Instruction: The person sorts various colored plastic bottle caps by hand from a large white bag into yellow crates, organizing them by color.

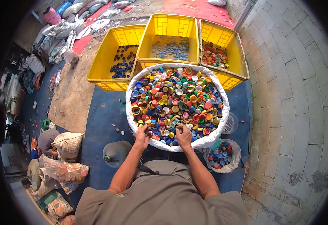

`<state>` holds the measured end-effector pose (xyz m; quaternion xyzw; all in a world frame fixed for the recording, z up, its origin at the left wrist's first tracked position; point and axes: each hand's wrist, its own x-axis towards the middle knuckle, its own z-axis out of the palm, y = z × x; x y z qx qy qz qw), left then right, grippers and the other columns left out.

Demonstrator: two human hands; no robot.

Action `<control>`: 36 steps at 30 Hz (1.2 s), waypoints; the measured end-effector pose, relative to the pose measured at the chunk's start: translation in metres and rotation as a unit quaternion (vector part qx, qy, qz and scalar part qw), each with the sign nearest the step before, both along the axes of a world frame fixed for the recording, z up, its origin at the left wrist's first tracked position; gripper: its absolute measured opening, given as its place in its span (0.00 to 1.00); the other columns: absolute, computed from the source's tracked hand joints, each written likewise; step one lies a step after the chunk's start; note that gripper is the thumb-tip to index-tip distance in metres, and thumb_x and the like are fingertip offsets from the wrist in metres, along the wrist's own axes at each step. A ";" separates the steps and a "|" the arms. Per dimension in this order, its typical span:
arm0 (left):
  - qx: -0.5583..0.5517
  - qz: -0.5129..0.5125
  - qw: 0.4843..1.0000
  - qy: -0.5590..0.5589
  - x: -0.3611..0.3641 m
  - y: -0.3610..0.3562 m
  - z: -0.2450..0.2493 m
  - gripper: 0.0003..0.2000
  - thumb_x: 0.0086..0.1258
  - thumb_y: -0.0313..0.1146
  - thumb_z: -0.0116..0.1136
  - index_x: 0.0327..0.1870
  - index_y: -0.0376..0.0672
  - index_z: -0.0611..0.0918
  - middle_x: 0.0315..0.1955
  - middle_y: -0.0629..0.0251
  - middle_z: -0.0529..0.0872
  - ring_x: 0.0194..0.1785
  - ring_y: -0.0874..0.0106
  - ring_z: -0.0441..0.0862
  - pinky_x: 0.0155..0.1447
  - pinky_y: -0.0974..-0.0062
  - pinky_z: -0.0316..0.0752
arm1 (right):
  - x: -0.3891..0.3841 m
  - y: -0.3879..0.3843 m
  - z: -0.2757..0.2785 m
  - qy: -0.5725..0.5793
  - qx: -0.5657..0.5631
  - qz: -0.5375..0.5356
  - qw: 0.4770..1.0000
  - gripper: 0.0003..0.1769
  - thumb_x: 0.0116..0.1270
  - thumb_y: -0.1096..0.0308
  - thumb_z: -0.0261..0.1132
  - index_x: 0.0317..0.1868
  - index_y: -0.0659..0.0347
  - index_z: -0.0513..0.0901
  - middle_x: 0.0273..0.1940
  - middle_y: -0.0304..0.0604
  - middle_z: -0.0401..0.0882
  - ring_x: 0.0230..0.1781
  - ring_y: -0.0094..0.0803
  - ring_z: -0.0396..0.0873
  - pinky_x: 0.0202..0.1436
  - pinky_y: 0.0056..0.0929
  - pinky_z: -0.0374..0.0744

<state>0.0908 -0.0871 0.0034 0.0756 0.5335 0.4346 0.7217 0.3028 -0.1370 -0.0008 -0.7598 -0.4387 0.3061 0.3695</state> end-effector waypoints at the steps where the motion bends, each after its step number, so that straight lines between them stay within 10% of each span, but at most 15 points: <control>1: -0.003 0.001 1.000 0.000 -0.001 -0.002 0.000 0.08 0.71 0.37 0.55 0.42 0.44 0.79 0.32 0.69 0.79 0.31 0.76 0.74 0.37 0.75 0.75 | -0.002 0.006 0.000 -0.009 0.001 0.008 1.000 0.09 0.58 0.69 0.67 0.37 0.65 0.82 0.20 0.38 0.75 0.21 0.24 0.72 0.28 0.27 0.73; 15: -0.023 -0.012 1.000 -0.012 -0.025 -0.016 0.015 0.07 0.72 0.36 0.55 0.42 0.44 0.77 0.33 0.71 0.81 0.29 0.81 0.75 0.36 0.77 0.74 | -0.055 0.144 0.001 -0.194 0.056 0.156 0.967 0.30 0.56 0.73 0.68 0.60 0.61 0.71 0.39 0.49 0.84 0.44 0.50 0.76 0.50 0.44 0.74; 32: -0.041 0.016 0.999 0.030 -0.065 -0.027 0.019 0.06 0.70 0.34 0.56 0.42 0.45 0.78 0.32 0.72 0.82 0.29 0.81 0.75 0.37 0.77 0.73 | -0.068 0.179 -0.028 -0.286 0.110 0.256 0.917 0.32 0.53 0.77 0.66 0.61 0.63 0.71 0.41 0.49 0.81 0.43 0.48 0.76 0.48 0.45 0.75; 36: 0.062 -0.058 0.985 0.153 -0.054 -0.009 0.010 0.08 0.66 0.32 0.62 0.43 0.41 0.79 0.32 0.70 0.83 0.32 0.81 0.78 0.38 0.81 0.74 | -0.061 0.164 -0.005 -0.111 0.095 0.169 0.975 0.27 0.56 0.76 0.66 0.59 0.64 0.73 0.40 0.46 0.81 0.41 0.39 0.78 0.45 0.37 0.77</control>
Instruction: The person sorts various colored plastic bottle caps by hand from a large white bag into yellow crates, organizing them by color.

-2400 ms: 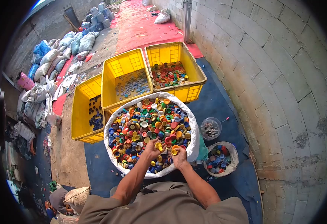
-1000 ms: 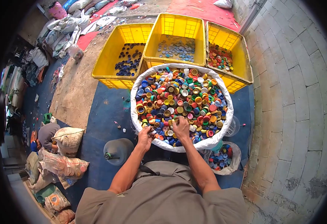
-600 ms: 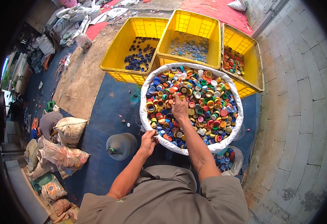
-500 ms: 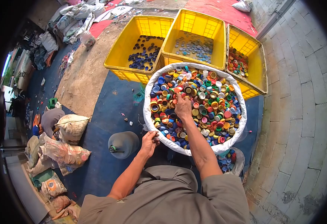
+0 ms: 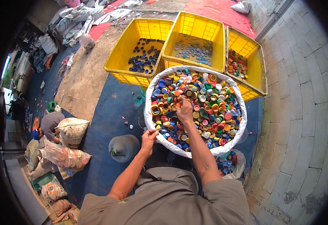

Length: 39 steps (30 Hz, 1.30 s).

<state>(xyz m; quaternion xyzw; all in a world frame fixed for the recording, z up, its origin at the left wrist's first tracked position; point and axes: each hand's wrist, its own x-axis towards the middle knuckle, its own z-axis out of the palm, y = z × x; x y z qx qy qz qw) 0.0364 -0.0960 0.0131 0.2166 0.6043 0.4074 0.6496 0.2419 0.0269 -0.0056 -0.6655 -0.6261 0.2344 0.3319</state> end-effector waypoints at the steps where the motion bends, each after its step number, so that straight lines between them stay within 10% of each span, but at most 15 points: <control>1: 0.045 -0.017 0.998 0.045 0.006 0.009 -0.003 0.09 0.65 0.31 0.64 0.42 0.40 0.79 0.32 0.70 0.83 0.33 0.81 0.78 0.38 0.82 0.74 | 0.003 -0.008 0.009 0.073 -0.036 -0.036 0.996 0.26 0.57 0.75 0.65 0.58 0.64 0.73 0.40 0.45 0.80 0.41 0.37 0.79 0.45 0.34 0.77; 3: 0.104 -0.057 0.982 0.149 0.020 0.029 0.013 0.12 0.61 0.29 0.68 0.42 0.36 0.79 0.32 0.66 0.84 0.36 0.79 0.80 0.40 0.82 0.75 | 0.009 -0.028 0.023 0.267 -0.099 -0.103 0.953 0.22 0.59 0.75 0.64 0.55 0.65 0.74 0.40 0.42 0.79 0.39 0.28 0.79 0.42 0.25 0.77; 8: 0.313 -0.168 0.837 0.417 0.048 0.084 -0.011 0.18 0.54 0.31 0.68 0.47 0.41 0.78 0.33 0.65 0.88 0.41 0.62 0.77 0.51 0.64 0.70 | 0.034 -0.089 0.023 0.796 -0.130 -0.122 0.578 0.16 0.53 0.70 0.56 0.44 0.63 0.76 0.40 0.47 0.78 0.43 0.39 0.77 0.51 0.39 0.76; 21: 0.442 -0.346 0.572 0.598 0.090 0.145 -0.035 0.24 0.55 0.24 0.57 0.57 0.41 0.77 0.30 0.60 0.85 0.42 0.62 0.76 0.47 0.65 0.67 | 0.038 -0.185 0.034 0.823 -0.134 -0.169 0.525 0.17 0.53 0.68 0.57 0.44 0.65 0.78 0.41 0.47 0.79 0.44 0.40 0.77 0.52 0.39 0.75; 34: 0.492 -0.281 0.621 0.542 0.089 0.145 -0.038 0.13 0.56 0.26 0.61 0.44 0.45 0.79 0.29 0.63 0.84 0.42 0.64 0.76 0.47 0.66 0.63 | 0.050 -0.181 0.032 0.804 -0.139 -0.179 0.549 0.18 0.54 0.69 0.57 0.46 0.64 0.78 0.41 0.46 0.79 0.42 0.38 0.77 0.50 0.37 0.75; 39: 0.379 -0.190 0.827 0.369 0.086 0.132 -0.020 0.15 0.60 0.24 0.61 0.49 0.39 0.79 0.35 0.59 0.84 0.42 0.65 0.81 0.46 0.69 0.76 | 0.044 -0.171 0.035 0.808 -0.146 -0.176 0.543 0.17 0.54 0.69 0.57 0.46 0.64 0.77 0.40 0.45 0.78 0.42 0.37 0.77 0.50 0.35 0.75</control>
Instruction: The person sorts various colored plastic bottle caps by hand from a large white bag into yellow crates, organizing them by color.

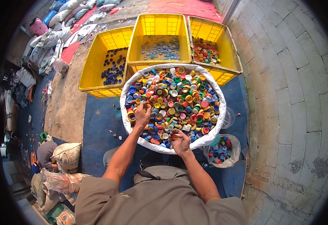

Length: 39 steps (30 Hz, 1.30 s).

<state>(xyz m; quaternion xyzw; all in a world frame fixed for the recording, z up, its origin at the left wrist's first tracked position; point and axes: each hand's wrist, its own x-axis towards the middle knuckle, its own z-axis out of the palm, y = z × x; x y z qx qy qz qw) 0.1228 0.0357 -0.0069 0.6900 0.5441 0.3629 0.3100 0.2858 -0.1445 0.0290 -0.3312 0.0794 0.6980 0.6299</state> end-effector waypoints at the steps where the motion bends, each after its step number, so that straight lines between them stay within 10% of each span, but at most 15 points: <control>1: -0.080 0.009 0.990 -0.112 -0.001 -0.006 0.014 0.14 0.61 0.25 0.61 0.49 0.38 0.78 0.36 0.60 0.83 0.42 0.68 0.81 0.45 0.71 0.77 | -0.001 0.002 0.000 0.001 0.001 0.001 1.000 0.17 0.54 0.69 0.57 0.46 0.64 0.77 0.40 0.45 0.78 0.42 0.37 0.77 0.50 0.35 0.75; 5: -0.328 0.035 0.793 -0.512 -0.020 -0.024 0.031 0.13 0.66 0.23 0.57 0.51 0.35 0.76 0.40 0.64 0.79 0.43 0.73 0.80 0.48 0.72 0.80 | -0.006 0.007 -0.015 0.006 -0.007 0.015 1.000 0.17 0.55 0.68 0.58 0.45 0.65 0.78 0.40 0.47 0.79 0.42 0.39 0.78 0.51 0.39 0.76; 12: -0.471 0.085 0.426 -0.768 -0.065 -0.055 0.022 0.10 0.65 0.28 0.49 0.44 0.35 0.77 0.35 0.61 0.78 0.37 0.71 0.78 0.38 0.75 0.79 | -0.038 0.034 -0.016 -0.107 -0.072 0.070 0.989 0.12 0.63 0.59 0.62 0.31 0.59 0.78 0.30 0.41 0.78 0.34 0.30 0.77 0.39 0.30 0.72; 18: -0.472 0.151 0.494 -0.714 -0.102 -0.099 0.010 0.10 0.68 0.31 0.51 0.46 0.38 0.78 0.29 0.67 0.80 0.30 0.74 0.76 0.34 0.76 0.76 | -0.080 0.084 -0.019 -0.537 0.017 0.204 0.818 0.11 0.61 0.65 0.70 0.36 0.64 0.82 0.30 0.35 0.80 0.27 0.20 0.75 0.28 0.22 0.72; 25: -0.455 0.157 0.569 -0.667 -0.144 -0.138 0.018 0.14 0.67 0.29 0.55 0.52 0.38 0.79 0.34 0.68 0.82 0.37 0.73 0.81 0.41 0.73 0.81 | -0.113 0.171 -0.025 -0.819 0.225 0.188 0.493 0.22 0.53 0.77 0.68 0.51 0.61 0.77 0.39 0.45 0.84 0.40 0.44 0.79 0.47 0.38 0.77; 31: -0.444 0.177 0.597 -0.645 -0.163 -0.144 0.019 0.11 0.67 0.29 0.57 0.50 0.43 0.80 0.35 0.70 0.82 0.36 0.76 0.81 0.40 0.73 0.79 | -0.123 0.199 -0.030 -0.862 0.246 0.248 0.366 0.24 0.53 0.79 0.63 0.53 0.57 0.77 0.33 0.46 0.82 0.37 0.45 0.77 0.44 0.40 0.74; 39: -0.445 0.192 0.685 -0.545 -0.155 -0.128 0.028 0.08 0.67 0.32 0.61 0.45 0.46 0.81 0.33 0.72 0.83 0.34 0.80 0.79 0.37 0.76 0.76 | -0.121 0.208 -0.051 -0.879 0.270 0.225 0.323 0.26 0.56 0.74 0.65 0.57 0.56 0.75 0.36 0.43 0.83 0.39 0.39 0.75 0.46 0.37 0.73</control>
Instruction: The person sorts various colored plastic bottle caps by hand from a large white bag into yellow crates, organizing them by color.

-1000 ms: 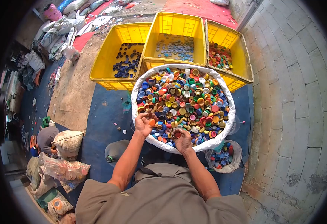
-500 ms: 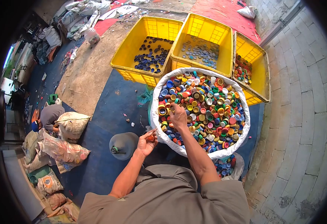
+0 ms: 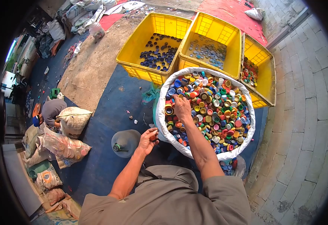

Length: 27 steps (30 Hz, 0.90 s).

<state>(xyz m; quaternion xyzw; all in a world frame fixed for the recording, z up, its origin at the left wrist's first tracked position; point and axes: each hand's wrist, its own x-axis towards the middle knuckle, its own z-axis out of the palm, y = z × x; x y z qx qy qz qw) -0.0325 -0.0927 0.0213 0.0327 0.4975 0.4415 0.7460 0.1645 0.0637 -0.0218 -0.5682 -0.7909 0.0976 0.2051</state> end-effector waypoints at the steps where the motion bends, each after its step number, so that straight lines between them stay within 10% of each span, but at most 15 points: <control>1: 0.003 -0.013 1.000 0.023 0.005 0.004 0.001 0.08 0.66 0.32 0.62 0.44 0.46 0.82 0.33 0.72 0.83 0.33 0.81 0.78 0.36 0.77 0.76 | 0.001 -0.003 0.005 0.021 0.015 -0.010 1.000 0.24 0.57 0.74 0.65 0.56 0.57 0.75 0.36 0.44 0.83 0.39 0.40 0.76 0.46 0.37 0.74; 8: 0.223 -0.163 0.873 0.401 0.046 0.046 -0.017 0.09 0.62 0.31 0.66 0.41 0.39 0.84 0.32 0.67 0.87 0.34 0.77 0.82 0.38 0.76 0.78 | 0.028 -0.036 0.025 0.338 -0.103 -0.227 0.908 0.13 0.59 0.72 0.63 0.45 0.65 0.82 0.34 0.43 0.83 0.31 0.29 0.80 0.36 0.27 0.78; 12: 0.276 -0.202 0.773 0.535 0.068 0.071 -0.029 0.10 0.60 0.31 0.62 0.40 0.37 0.83 0.33 0.52 0.87 0.40 0.57 0.86 0.47 0.65 0.79 | 0.061 -0.085 0.024 0.733 -0.275 -0.231 0.578 0.10 0.58 0.71 0.58 0.40 0.63 0.79 0.33 0.38 0.76 0.30 0.25 0.74 0.36 0.25 0.75; 16: 0.251 -0.280 0.678 0.632 0.083 0.087 -0.033 0.10 0.62 0.30 0.58 0.41 0.35 0.80 0.33 0.41 0.84 0.40 0.47 0.83 0.46 0.55 0.77 | 0.083 -0.142 0.025 0.808 -0.319 -0.231 0.438 0.13 0.55 0.71 0.54 0.42 0.63 0.75 0.34 0.45 0.77 0.35 0.37 0.78 0.41 0.34 0.80; 27: 0.179 -0.276 0.708 0.625 0.103 0.094 -0.048 0.12 0.57 0.30 0.63 0.38 0.37 0.76 0.33 0.46 0.84 0.41 0.49 0.83 0.46 0.57 0.76 | 0.093 -0.189 0.033 0.792 -0.345 -0.236 0.445 0.14 0.54 0.72 0.56 0.43 0.63 0.74 0.36 0.42 0.74 0.34 0.31 0.75 0.37 0.29 0.74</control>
